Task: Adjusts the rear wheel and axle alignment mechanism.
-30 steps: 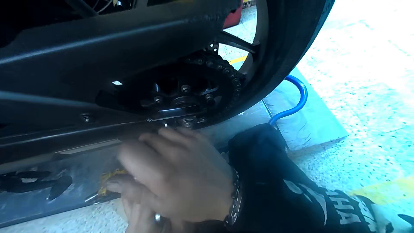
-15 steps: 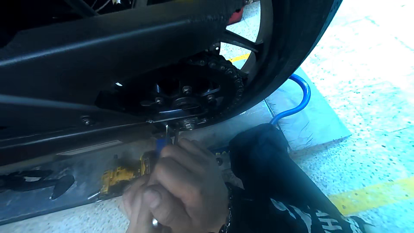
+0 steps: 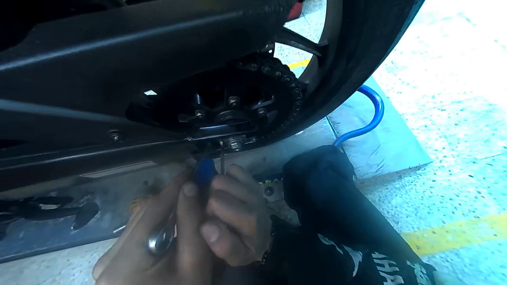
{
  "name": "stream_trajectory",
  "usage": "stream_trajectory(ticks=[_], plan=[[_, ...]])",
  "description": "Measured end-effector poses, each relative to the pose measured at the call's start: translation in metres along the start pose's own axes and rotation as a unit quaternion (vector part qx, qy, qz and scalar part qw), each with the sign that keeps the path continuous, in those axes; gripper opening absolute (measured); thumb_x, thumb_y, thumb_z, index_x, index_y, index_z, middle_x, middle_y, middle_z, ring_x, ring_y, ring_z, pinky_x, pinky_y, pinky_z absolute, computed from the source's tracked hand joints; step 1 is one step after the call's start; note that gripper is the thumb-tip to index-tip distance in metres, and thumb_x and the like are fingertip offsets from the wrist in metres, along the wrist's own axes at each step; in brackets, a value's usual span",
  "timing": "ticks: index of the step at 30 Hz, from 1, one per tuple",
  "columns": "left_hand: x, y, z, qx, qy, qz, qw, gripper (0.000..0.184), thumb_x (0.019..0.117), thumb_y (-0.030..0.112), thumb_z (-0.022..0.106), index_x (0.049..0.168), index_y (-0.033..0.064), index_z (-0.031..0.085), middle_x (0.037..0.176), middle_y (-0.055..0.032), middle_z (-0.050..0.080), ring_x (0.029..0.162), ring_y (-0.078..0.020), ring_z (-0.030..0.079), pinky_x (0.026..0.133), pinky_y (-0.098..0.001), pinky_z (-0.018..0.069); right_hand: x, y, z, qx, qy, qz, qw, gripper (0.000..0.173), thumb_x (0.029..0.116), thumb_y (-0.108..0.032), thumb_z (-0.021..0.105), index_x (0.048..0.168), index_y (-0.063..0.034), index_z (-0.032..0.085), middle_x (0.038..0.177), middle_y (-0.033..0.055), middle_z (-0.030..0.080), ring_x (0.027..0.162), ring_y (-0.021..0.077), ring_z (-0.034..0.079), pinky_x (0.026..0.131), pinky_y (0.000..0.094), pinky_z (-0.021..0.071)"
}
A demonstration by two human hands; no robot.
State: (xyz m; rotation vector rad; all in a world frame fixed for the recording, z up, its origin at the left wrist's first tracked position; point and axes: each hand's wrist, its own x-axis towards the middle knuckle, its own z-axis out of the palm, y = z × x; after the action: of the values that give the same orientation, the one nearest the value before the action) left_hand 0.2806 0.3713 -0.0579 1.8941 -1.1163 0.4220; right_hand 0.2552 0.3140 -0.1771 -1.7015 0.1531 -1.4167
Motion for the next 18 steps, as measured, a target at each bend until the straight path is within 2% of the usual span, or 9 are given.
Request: stream_trajectory(ticks=[4, 7, 10, 12, 14, 18], plan=[[0.007, 0.001, -0.009, 0.043, -0.052, -0.003, 0.998, 0.026, 0.1009, 0.018, 0.059, 0.107, -0.002, 0.075, 0.087, -0.0041, 0.073, 0.076, -0.0003, 0.067, 0.07, -0.0189, 0.0561, -0.003, 0.005, -0.004, -0.002, -0.006, -0.015, 1.0, 0.048, 0.0976, -0.049, 0.046, 0.071, -0.0144, 0.066, 0.074, 0.0001, 0.062, 0.078, 0.0168, 0.059, 0.071, 0.0371, 0.0493], [0.008, 0.007, -0.009, 0.072, -0.047, 0.007, 0.996, 0.026, 0.1006, 0.019, 0.06, 0.107, -0.0006, 0.075, 0.087, -0.0047, 0.074, 0.077, 0.0005, 0.067, 0.07, -0.0183, 0.0555, -0.001, 0.007, -0.01, -0.003, -0.022, -0.037, 0.999, 0.045, 0.0971, -0.046, 0.049, 0.074, -0.013, 0.069, 0.078, 0.0016, 0.066, 0.082, 0.0184, 0.061, 0.073, 0.038, 0.0496], [-0.001, 0.013, -0.006, 0.077, -0.029, 0.013, 0.997, 0.026, 0.0999, 0.018, 0.06, 0.108, -0.0012, 0.075, 0.088, -0.0067, 0.074, 0.077, -0.001, 0.067, 0.071, -0.0191, 0.055, 0.011, 0.002, -0.021, 0.004, -0.03, -0.058, 0.998, 0.041, 0.0977, -0.041, 0.052, 0.074, -0.0113, 0.068, 0.077, 0.0027, 0.064, 0.082, 0.0195, 0.061, 0.073, 0.0374, 0.0509], [-0.009, 0.015, -0.005, 0.072, -0.017, 0.012, 0.997, 0.028, 0.1009, 0.018, 0.058, 0.109, -0.0025, 0.075, 0.089, -0.0085, 0.075, 0.078, -0.0017, 0.067, 0.072, -0.0185, 0.0553, 0.026, -0.011, -0.036, 0.002, -0.039, -0.07, 0.997, 0.043, 0.1012, -0.035, 0.046, 0.072, -0.0089, 0.065, 0.074, 0.0053, 0.061, 0.078, 0.0216, 0.059, 0.072, 0.037, 0.0484], [-0.017, 0.018, -0.008, 0.062, -0.003, 0.001, 0.998, 0.03, 0.1025, 0.016, 0.054, 0.107, -0.0049, 0.074, 0.086, -0.0093, 0.072, 0.077, -0.0026, 0.065, 0.071, -0.0177, 0.0532, 0.033, -0.017, -0.043, -0.006, -0.05, -0.077, 0.996, 0.049, 0.1047, -0.036, 0.038, 0.072, -0.0097, 0.062, 0.073, 0.0052, 0.06, 0.075, 0.0214, 0.057, 0.072, 0.036, 0.0471], [-0.027, 0.007, -0.013, 0.014, 0.027, -0.002, 1.0, 0.028, 0.1031, 0.012, 0.053, 0.102, -0.0072, 0.073, 0.086, -0.0073, 0.072, 0.079, 0.0008, 0.066, 0.073, -0.014, 0.0546, 0.031, -0.017, -0.041, 0.003, -0.038, -0.075, 0.996, 0.05, 0.1055, -0.037, 0.035, 0.07, -0.0116, 0.06, 0.071, 0.0041, 0.059, 0.074, 0.0205, 0.056, 0.072, 0.0355, 0.0467]])
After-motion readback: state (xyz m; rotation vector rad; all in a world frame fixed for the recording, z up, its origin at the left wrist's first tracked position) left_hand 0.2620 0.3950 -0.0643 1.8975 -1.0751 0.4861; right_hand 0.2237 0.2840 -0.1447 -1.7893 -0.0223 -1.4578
